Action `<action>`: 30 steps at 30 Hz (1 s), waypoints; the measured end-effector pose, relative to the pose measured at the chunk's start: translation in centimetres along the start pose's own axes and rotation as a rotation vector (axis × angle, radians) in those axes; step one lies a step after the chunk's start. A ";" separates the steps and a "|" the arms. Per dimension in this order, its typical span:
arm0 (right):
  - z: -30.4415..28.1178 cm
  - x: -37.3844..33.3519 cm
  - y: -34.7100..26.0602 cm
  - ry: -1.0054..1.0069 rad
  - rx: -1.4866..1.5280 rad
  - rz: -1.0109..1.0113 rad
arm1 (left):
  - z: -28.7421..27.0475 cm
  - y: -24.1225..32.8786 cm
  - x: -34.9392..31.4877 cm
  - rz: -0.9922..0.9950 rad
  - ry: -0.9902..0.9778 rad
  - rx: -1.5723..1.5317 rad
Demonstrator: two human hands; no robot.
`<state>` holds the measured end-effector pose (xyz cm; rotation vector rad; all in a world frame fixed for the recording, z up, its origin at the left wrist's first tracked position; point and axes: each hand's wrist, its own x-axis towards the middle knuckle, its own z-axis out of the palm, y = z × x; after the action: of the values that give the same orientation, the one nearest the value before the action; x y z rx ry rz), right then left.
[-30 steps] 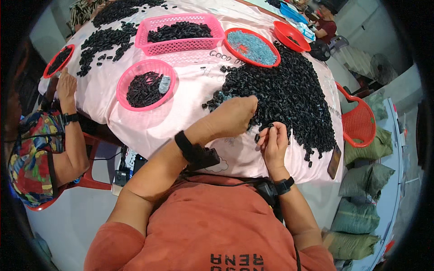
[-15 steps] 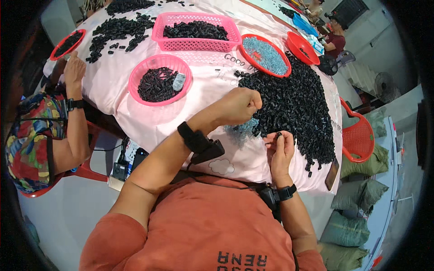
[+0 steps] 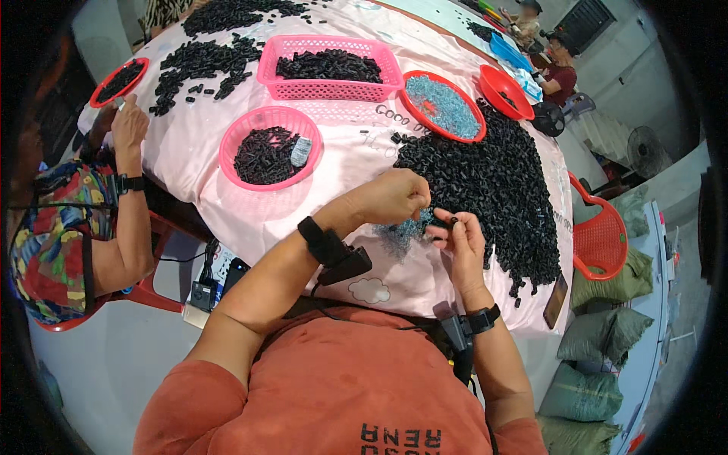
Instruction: The recorder is sorting small black shoe components from a large pile into smaller groups or baskets.
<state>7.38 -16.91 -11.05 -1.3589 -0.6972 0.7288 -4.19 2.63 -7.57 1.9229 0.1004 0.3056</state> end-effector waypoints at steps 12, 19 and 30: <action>-1.5 3.1 -2.2 0.117 -0.180 -0.076 | 0.6 -2.0 0.5 0.038 -0.070 0.236; 1.5 0.3 -1.1 -0.009 0.032 0.063 | -0.1 -0.9 0.3 0.062 -0.051 0.147; 0.6 2.0 -1.1 0.204 -0.090 -0.053 | -1.3 0.0 0.1 0.085 0.004 0.126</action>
<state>8.18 -15.00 -9.90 -1.4678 -0.6066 0.5125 -4.40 3.88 -7.14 2.0554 0.0410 0.3673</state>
